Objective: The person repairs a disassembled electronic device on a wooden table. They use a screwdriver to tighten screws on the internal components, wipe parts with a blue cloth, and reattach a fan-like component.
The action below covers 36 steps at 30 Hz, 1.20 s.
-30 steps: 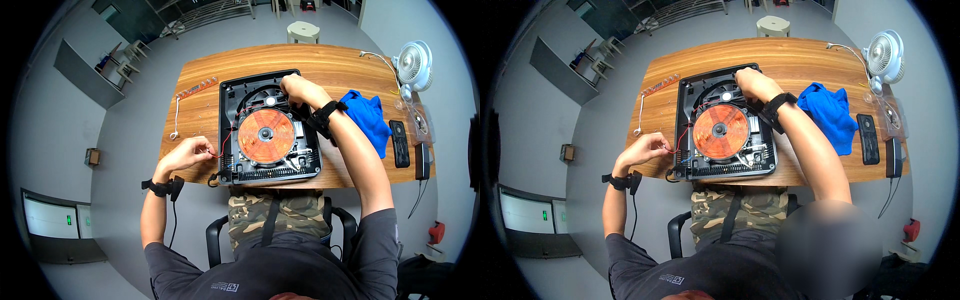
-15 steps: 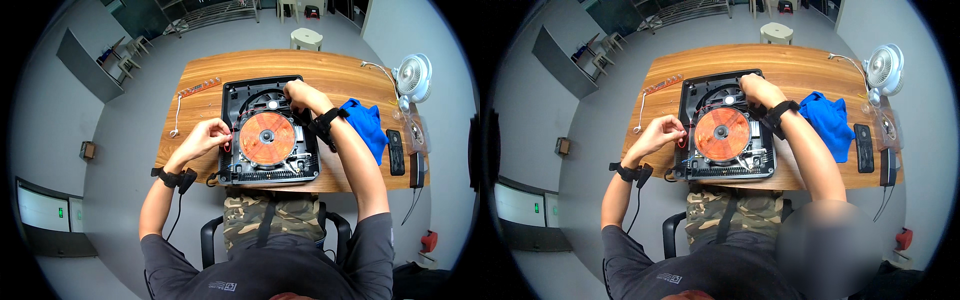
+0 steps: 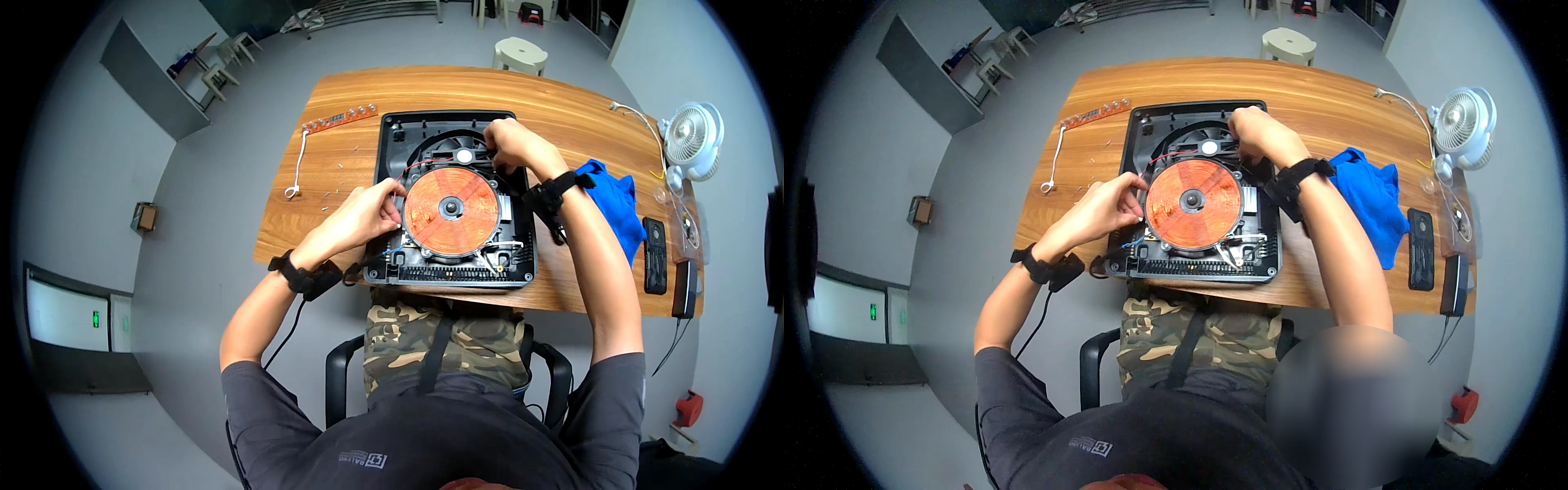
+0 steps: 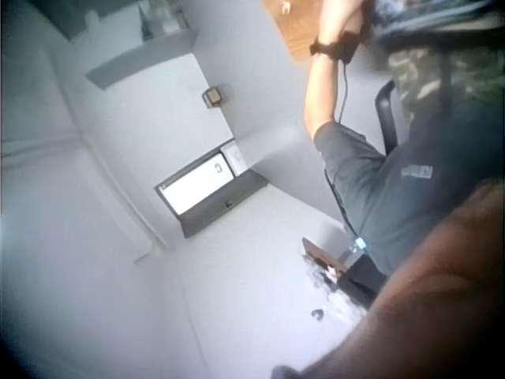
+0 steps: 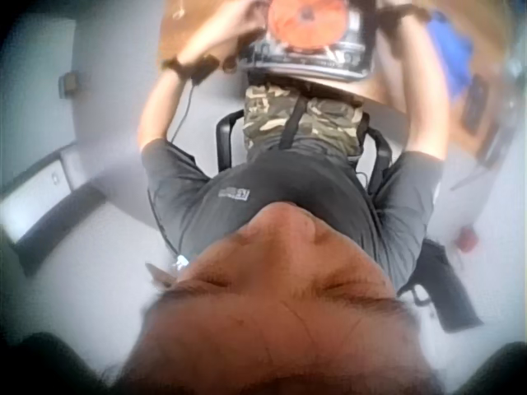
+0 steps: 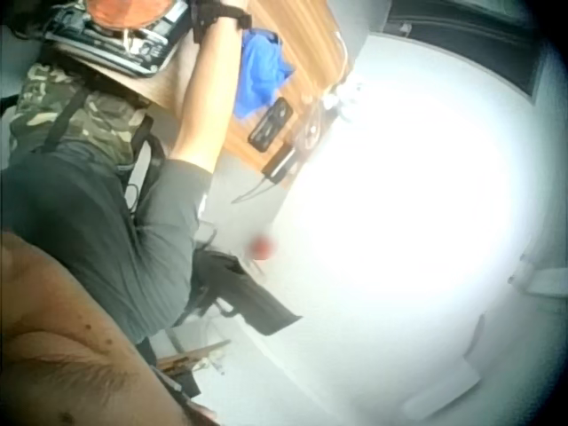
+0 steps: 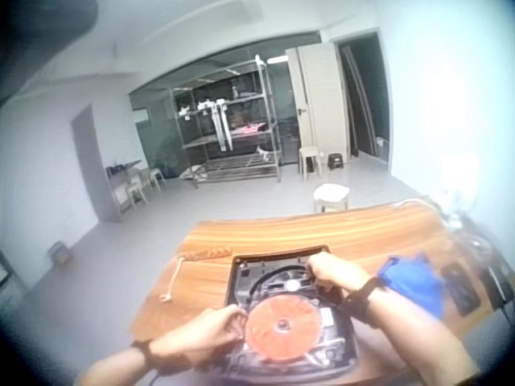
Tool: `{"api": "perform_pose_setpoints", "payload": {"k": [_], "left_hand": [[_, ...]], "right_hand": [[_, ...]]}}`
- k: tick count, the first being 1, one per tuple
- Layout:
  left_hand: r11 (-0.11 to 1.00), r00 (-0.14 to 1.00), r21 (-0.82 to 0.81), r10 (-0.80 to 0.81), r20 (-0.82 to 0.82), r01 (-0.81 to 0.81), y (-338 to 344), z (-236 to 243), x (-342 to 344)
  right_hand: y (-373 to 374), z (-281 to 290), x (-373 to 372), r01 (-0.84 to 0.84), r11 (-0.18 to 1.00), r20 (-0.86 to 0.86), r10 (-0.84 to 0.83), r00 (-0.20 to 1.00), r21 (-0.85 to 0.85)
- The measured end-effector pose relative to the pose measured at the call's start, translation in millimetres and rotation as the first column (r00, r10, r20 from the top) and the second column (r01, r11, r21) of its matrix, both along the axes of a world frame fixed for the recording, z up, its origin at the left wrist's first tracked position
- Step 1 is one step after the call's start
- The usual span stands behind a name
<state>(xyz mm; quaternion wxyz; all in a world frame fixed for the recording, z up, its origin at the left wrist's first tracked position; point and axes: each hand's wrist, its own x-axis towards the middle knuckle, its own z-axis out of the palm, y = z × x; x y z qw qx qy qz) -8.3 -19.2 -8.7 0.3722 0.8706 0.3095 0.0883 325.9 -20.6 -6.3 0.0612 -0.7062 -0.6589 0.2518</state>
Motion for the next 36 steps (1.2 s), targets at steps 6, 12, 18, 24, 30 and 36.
{"api": "perform_pose_setpoints", "payload": {"k": [6, 12, 18, 24, 30, 36], "left_hand": [[1.0, 0.998, -0.018, 0.013, 0.056, -0.012, 3, -17, 0], [0.964, 0.992, 0.263, -0.067, 0.108, 0.036, 5, -26, 5], [0.989, 0.998, 0.147, -0.011, 0.06, 0.002, 4, -27, 8], [0.973, 0.99, 0.218, 0.104, -0.099, -0.081, 3, -20, 10], [0.982, 0.983, 0.165, 0.112, -0.144, -0.088, 0, -11, 7], [0.996, 0.996, 0.021, 0.081, 0.029, -0.081, -1, -16, -3]], "right_hand": [[3, -4, 2, -0.016, 0.999, -0.017, 0.016, 1.0, 0.028], [1, 1, -1, 0.022, 1.0, -0.051, -0.023, 0.998, -0.011], [1, 4, -4, 0.03, 0.999, -0.021, -0.031, 0.999, -0.039], [2, 2, -3, 0.019, 1.0, -0.042, -0.02, 0.999, -0.023], [-1, 4, -4, 0.01, 1.0, -0.011, -0.01, 1.0, -0.003], [0, 1, -3, 0.008, 1.0, -0.017, -0.008, 1.0, 0.003]]}}
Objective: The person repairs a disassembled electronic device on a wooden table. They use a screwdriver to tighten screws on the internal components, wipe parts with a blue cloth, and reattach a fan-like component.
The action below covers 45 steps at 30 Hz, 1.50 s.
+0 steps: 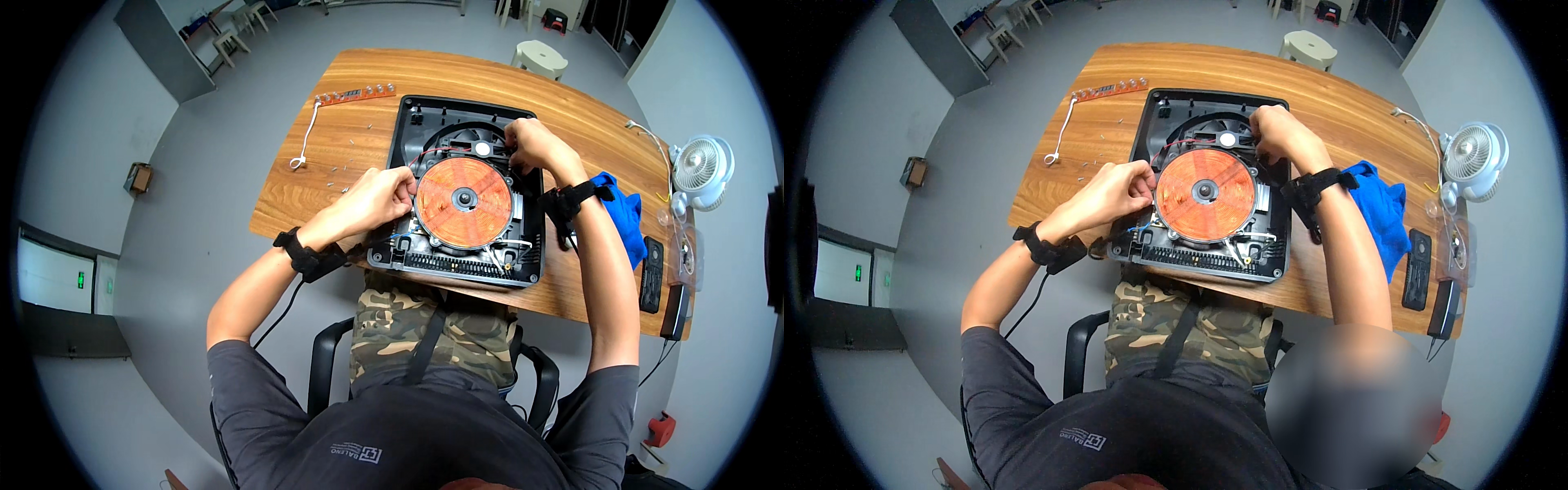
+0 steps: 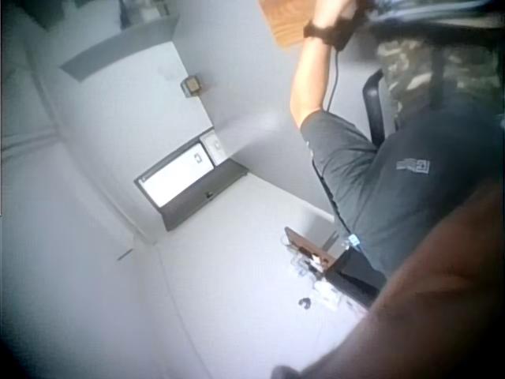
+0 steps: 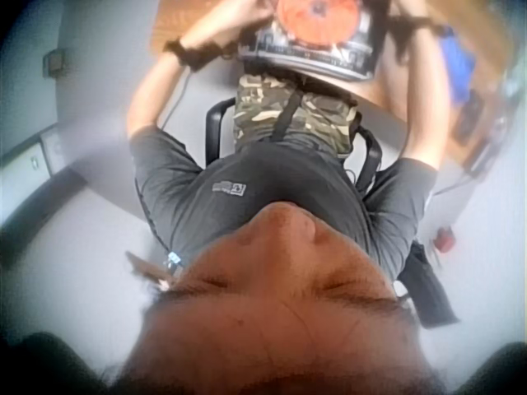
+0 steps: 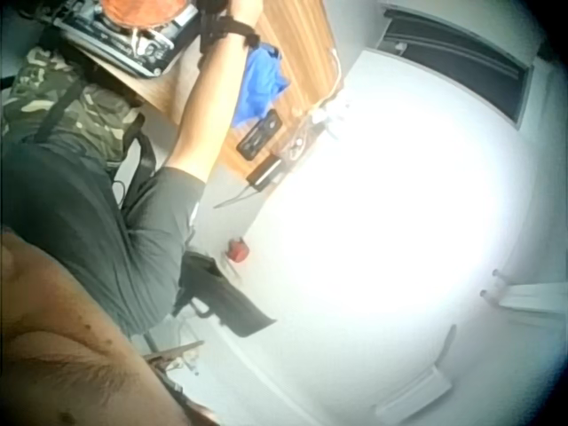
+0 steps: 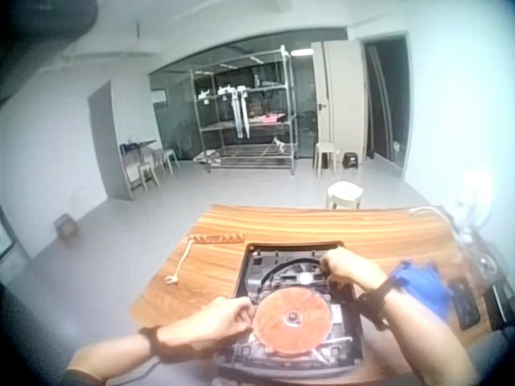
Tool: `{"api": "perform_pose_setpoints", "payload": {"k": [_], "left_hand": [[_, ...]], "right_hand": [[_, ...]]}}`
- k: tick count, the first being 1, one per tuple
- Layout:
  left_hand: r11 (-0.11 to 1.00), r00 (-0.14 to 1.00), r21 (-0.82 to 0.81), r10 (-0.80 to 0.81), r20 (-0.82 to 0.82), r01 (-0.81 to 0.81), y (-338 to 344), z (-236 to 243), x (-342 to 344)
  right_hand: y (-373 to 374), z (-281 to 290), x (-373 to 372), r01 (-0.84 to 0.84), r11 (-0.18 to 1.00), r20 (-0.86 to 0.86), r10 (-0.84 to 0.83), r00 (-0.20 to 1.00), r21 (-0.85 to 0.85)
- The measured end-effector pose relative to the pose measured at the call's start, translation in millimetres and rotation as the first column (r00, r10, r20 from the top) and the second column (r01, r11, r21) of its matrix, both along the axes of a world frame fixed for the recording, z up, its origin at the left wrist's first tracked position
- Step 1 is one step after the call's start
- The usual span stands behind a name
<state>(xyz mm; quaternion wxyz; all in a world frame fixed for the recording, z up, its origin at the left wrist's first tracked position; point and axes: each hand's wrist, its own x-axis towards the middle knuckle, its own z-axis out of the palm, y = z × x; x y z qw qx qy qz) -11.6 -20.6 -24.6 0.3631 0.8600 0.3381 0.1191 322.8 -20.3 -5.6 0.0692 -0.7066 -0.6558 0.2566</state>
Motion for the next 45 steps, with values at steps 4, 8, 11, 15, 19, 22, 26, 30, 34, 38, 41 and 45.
{"api": "perform_pose_setpoints", "payload": {"k": [4, 8, 11, 15, 19, 22, 26, 30, 34, 38, 41, 45], "left_hand": [[0.999, 0.996, -0.047, 0.02, 0.087, -0.016, -1, -7, -5], [0.995, 0.988, -0.063, 0.082, 0.129, -0.074, -5, -7, -4], [0.999, 0.987, -0.003, 0.049, 0.153, -0.049, -4, -11, -6], [0.992, 0.991, 0.118, -0.057, 0.118, 0.043, -4, -13, -7], [0.986, 0.988, 0.154, -0.082, 0.134, 0.06, -7, -12, -5], [0.982, 0.985, 0.176, -0.096, 0.141, 0.07, -6, -16, -4], [0.979, 0.983, 0.185, -0.113, 0.142, 0.086, -6, -12, -2], [0.977, 0.985, 0.188, -0.124, 0.121, 0.1, -6, -11, -1], [0.97, 0.985, 0.22, -0.133, 0.107, 0.107, -5, -14, 0], [0.967, 0.988, 0.226, -0.141, 0.07, 0.122, -5, -9, 3], [0.961, 0.989, 0.248, -0.141, 0.049, 0.125, -4, -8, 4], [0.966, 0.993, 0.235, -0.114, 0.019, 0.106, -7, -7, 4]], "right_hand": [[1, 1, -1, 0.013, 1.0, -0.021, -0.013, 1.0, -0.017], [0, 1, -1, 0.023, 0.999, -0.038, -0.024, 0.999, -0.031], [1, -1, 0, -0.004, 1.0, -0.014, 0.003, 1.0, -0.013], [2, -3, 3, 0.005, 1.0, -0.043, -0.005, 0.999, -0.012], [2, -2, 1, 0.016, 0.999, -0.05, -0.018, 0.999, -0.028], [1, -1, -1, 0.013, 1.0, -0.042, -0.014, 0.999, -0.023], [2, -3, 2, -0.016, 1.0, 0.001, 0.016, 1.0, 0.013], [2, -3, 2, 0.007, 1.0, -0.022, -0.007, 1.0, -0.012], [2, 1, 0, 0.004, 1.0, 0.016, -0.003, 1.0, -0.02], [2, 1, 1, -0.013, 1.0, 0.03, 0.013, 0.999, -0.004], [3, 1, 1, 0.021, 0.999, -0.002, -0.021, 1.0, -0.049], [3, -3, 3, -0.019, 1.0, 0.049, 0.02, 0.999, -0.006]]}}
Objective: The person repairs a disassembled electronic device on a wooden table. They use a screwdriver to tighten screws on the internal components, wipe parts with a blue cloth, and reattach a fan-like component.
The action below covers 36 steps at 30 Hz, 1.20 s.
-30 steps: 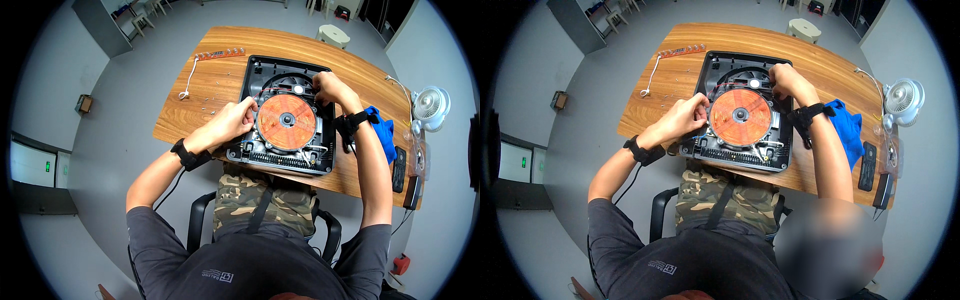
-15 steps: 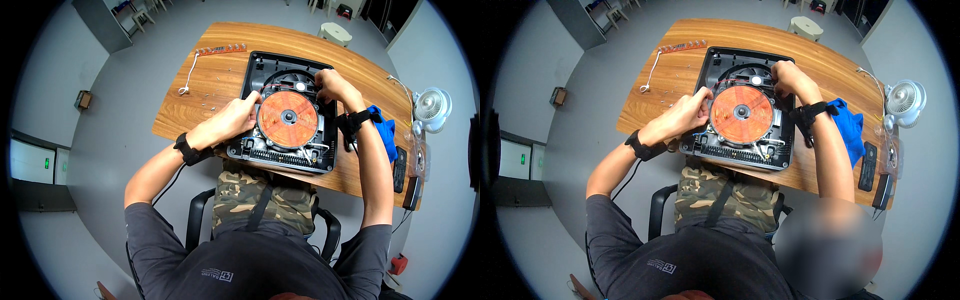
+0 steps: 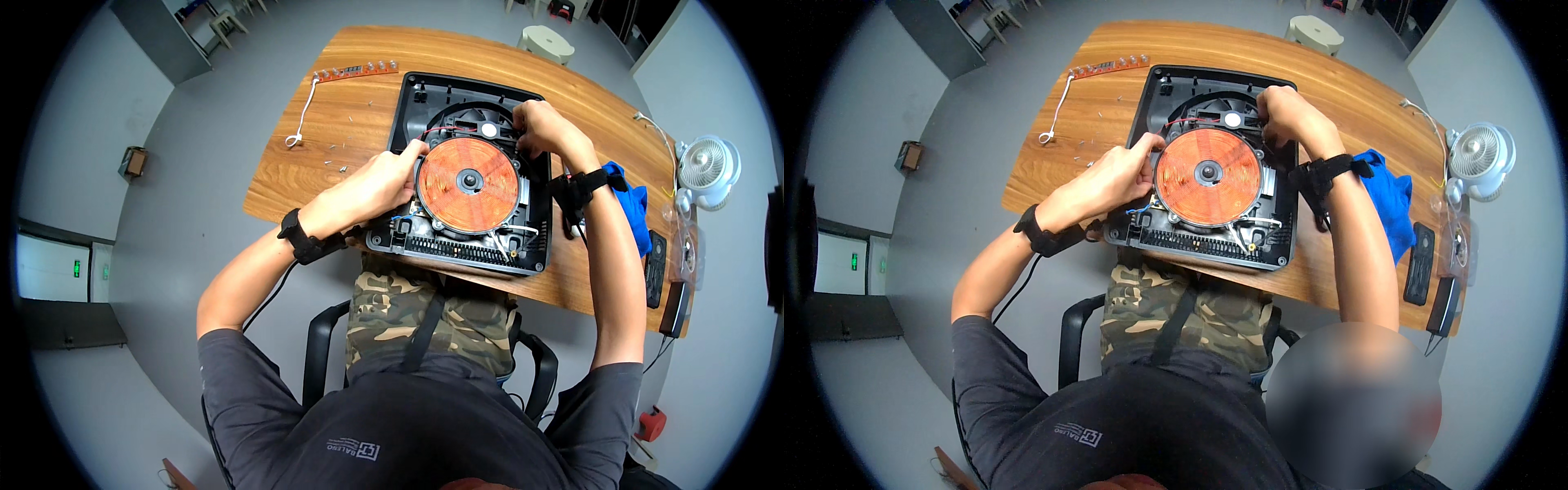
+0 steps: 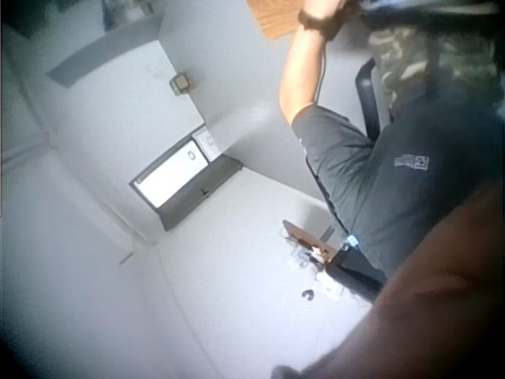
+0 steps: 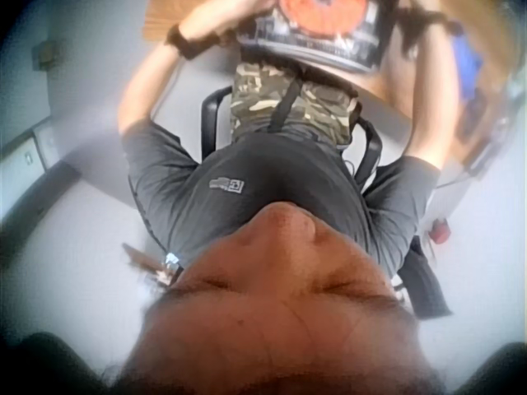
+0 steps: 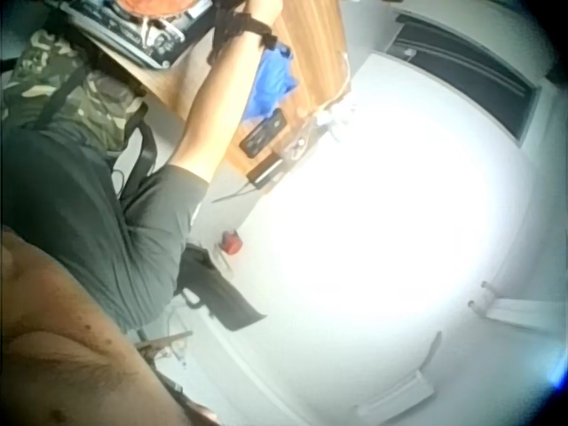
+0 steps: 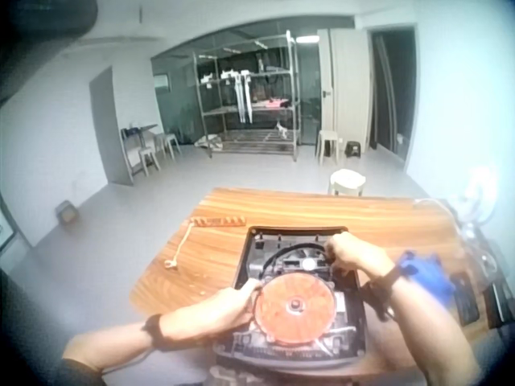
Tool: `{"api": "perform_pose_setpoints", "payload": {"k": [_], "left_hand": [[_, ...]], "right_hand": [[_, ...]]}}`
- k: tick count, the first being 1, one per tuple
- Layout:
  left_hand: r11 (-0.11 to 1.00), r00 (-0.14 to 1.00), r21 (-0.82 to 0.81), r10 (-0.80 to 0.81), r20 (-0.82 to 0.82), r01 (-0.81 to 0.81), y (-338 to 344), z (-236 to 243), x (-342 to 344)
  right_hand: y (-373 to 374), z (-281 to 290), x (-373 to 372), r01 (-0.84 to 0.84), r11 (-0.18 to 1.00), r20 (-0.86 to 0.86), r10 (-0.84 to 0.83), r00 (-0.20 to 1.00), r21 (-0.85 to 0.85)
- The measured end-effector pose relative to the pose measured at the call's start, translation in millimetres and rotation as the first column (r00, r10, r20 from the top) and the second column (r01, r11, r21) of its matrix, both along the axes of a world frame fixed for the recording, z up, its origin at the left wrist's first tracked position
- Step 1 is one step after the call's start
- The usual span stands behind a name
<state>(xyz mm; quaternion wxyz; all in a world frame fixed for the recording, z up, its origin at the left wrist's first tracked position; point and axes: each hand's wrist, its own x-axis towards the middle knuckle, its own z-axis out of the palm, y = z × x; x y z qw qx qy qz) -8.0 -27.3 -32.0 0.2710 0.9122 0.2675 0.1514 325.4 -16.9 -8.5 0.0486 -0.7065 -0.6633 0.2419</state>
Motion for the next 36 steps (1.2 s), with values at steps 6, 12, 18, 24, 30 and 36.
{"api": "perform_pose_setpoints", "payload": {"k": [6, 12, 18, 24, 30, 36], "left_hand": [[0.999, 0.998, -0.03, 0.016, 0.053, -0.014, 1, -9, -5], [0.996, 0.995, -0.08, 0.054, 0.082, -0.047, -1, -7, -5], [0.996, 0.991, -0.074, 0.05, 0.123, -0.041, -2, -10, -7], [0.998, 0.998, -0.049, -0.039, 0.046, 0.041, 5, 1, -16], [0.999, 0.995, -0.011, -0.036, -0.094, 0.035, 5, 3, -5], [0.991, 0.995, 0.119, -0.058, -0.086, 0.068, 1, 0, -1]], "right_hand": [[0, -1, 0, 0.012, 1.0, -0.053, -0.012, 0.999, -0.012], [1, -5, 2, -0.014, 1.0, -0.069, 0.015, 0.997, 0.006], [1, -8, 6, 0.004, 0.999, -0.111, 0.001, 0.994, 0.042], [1, -1, -1, -0.022, 1.0, -0.066, 0.022, 0.998, -0.002], [3, -8, 4, 0.008, 1.0, -0.122, -0.008, 0.993, 0.0], [5, -7, 2, -0.019, 1.0, -0.104, 0.019, 0.994, 0.007]]}}
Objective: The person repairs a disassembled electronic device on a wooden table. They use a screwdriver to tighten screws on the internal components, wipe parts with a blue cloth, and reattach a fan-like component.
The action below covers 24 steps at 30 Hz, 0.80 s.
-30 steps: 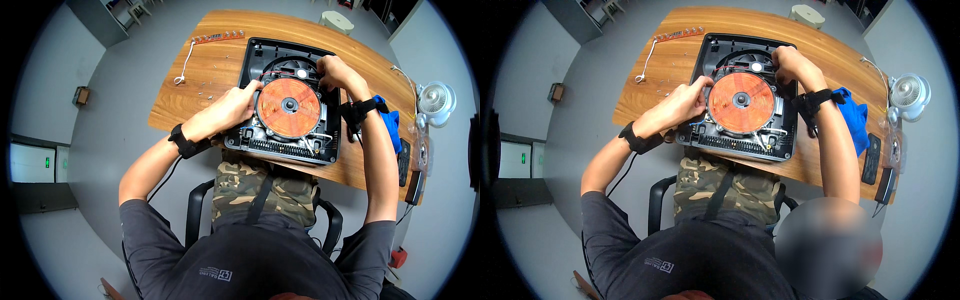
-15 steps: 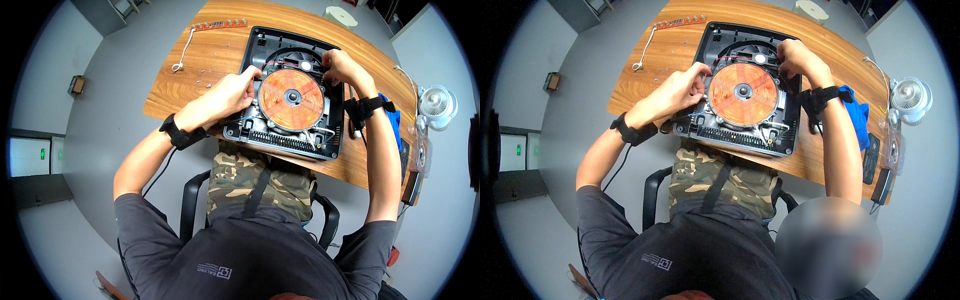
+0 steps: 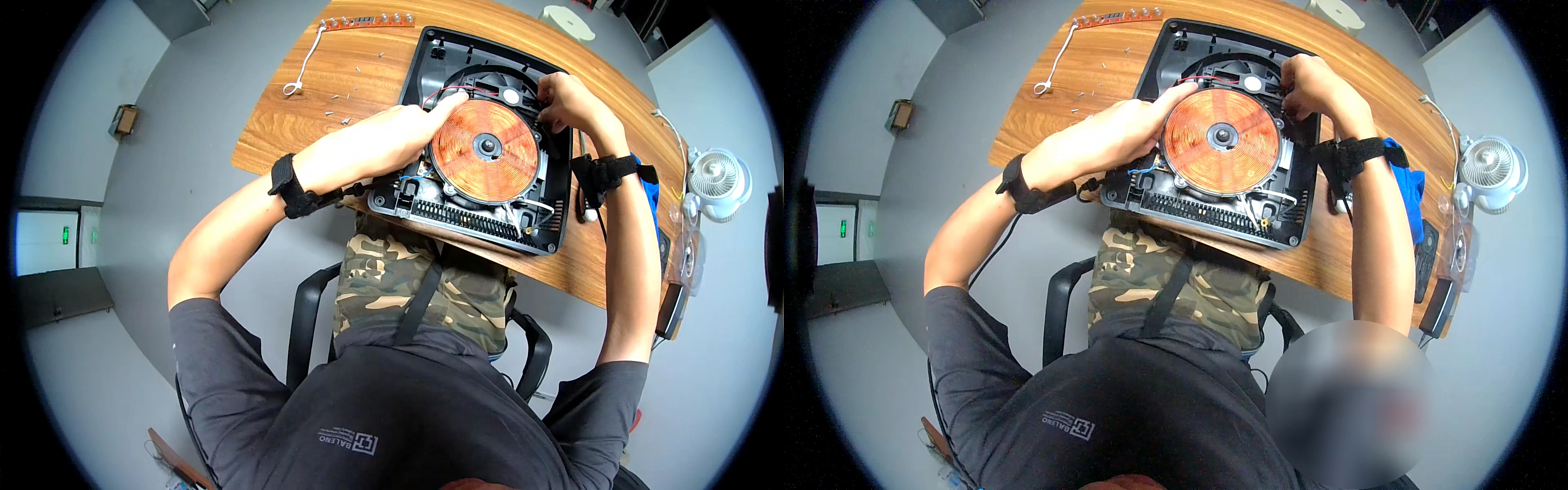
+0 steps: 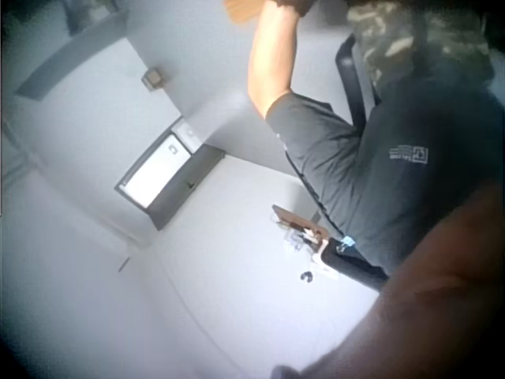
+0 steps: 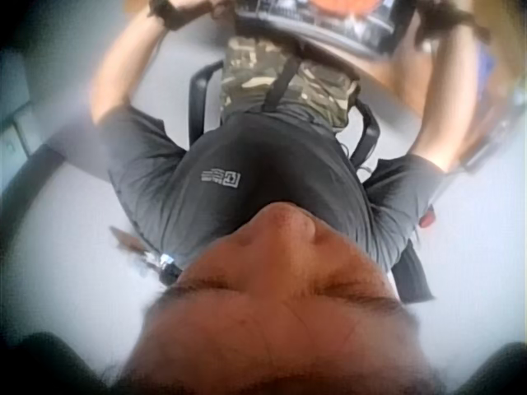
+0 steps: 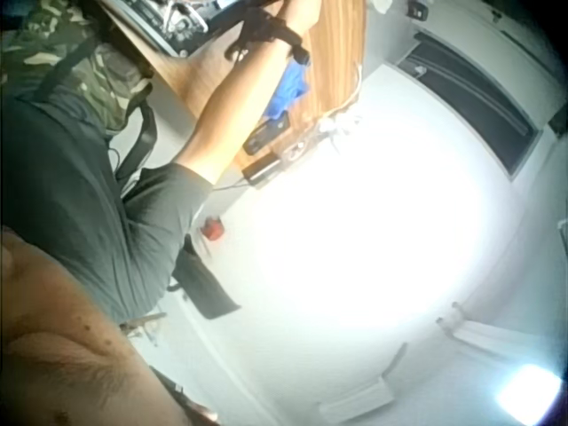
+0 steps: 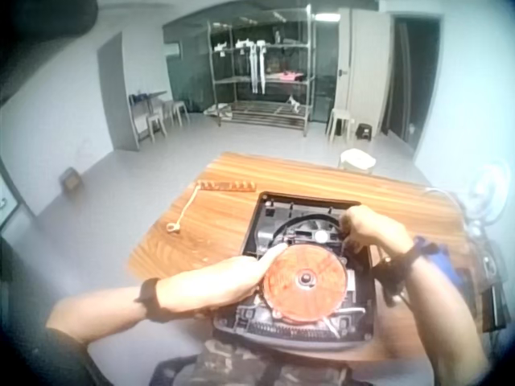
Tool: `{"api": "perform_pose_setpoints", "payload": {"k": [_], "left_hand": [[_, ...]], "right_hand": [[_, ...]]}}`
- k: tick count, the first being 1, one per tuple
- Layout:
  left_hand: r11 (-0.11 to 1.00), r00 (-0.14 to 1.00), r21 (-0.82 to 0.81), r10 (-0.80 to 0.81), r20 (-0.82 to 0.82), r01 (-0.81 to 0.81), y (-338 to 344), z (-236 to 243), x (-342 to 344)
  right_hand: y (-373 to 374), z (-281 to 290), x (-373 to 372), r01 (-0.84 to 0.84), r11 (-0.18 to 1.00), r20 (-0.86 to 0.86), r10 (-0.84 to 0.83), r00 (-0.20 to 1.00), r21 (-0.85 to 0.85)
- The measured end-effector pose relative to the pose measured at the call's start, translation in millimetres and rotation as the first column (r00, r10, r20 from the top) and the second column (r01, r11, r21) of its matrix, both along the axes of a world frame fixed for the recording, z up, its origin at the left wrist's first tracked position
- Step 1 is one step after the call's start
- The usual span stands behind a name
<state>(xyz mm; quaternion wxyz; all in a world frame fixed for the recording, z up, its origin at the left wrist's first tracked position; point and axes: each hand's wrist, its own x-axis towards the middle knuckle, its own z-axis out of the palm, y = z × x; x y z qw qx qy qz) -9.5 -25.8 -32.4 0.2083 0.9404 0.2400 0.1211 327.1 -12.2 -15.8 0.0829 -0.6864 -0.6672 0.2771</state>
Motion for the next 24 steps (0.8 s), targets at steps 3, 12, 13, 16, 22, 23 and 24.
{"api": "perform_pose_setpoints", "payload": {"k": [3, 12, 13, 16, 22, 23, 24], "left_hand": [[0.999, 0.999, 0.036, -0.037, -0.027, 0.038, -5, 11, 3], [0.976, 0.981, -0.196, 0.13, 0.147, -0.1, -9, -6, -7], [0.969, 0.974, -0.213, 0.163, 0.159, -0.127, -10, -8, -7], [0.947, 0.951, -0.244, 0.255, 0.174, -0.21, -14, -10, -4], [0.937, 0.929, -0.22, 0.314, 0.195, -0.27, -17, -16, 1], [0.933, 0.927, -0.247, 0.315, 0.204, -0.262, -17, -16, 0], [0.928, 0.925, -0.274, 0.316, 0.212, -0.254, -16, -14, -1]], "right_hand": [[-1, 0, 1, 0.003, 1.0, -0.012, -0.003, 1.0, -0.002], [-2, 1, -2, 0.006, 1.0, 0.01, -0.006, 1.0, 0.019], [-1, -1, -1, 0.011, 1.0, 0.012, -0.011, 1.0, 0.021], [2, -7, 5, 0.01, 1.0, -0.004, -0.01, 1.0, 0.011], [-1, -2, 2, 0.011, 1.0, 0.032, -0.011, 0.999, -0.002], [-1, -3, 2, -0.002, 1.0, 0.051, 0.001, 0.999, 0.015], [0, -5, 2, -0.015, 0.999, 0.071, 0.012, 0.997, 0.032]]}}
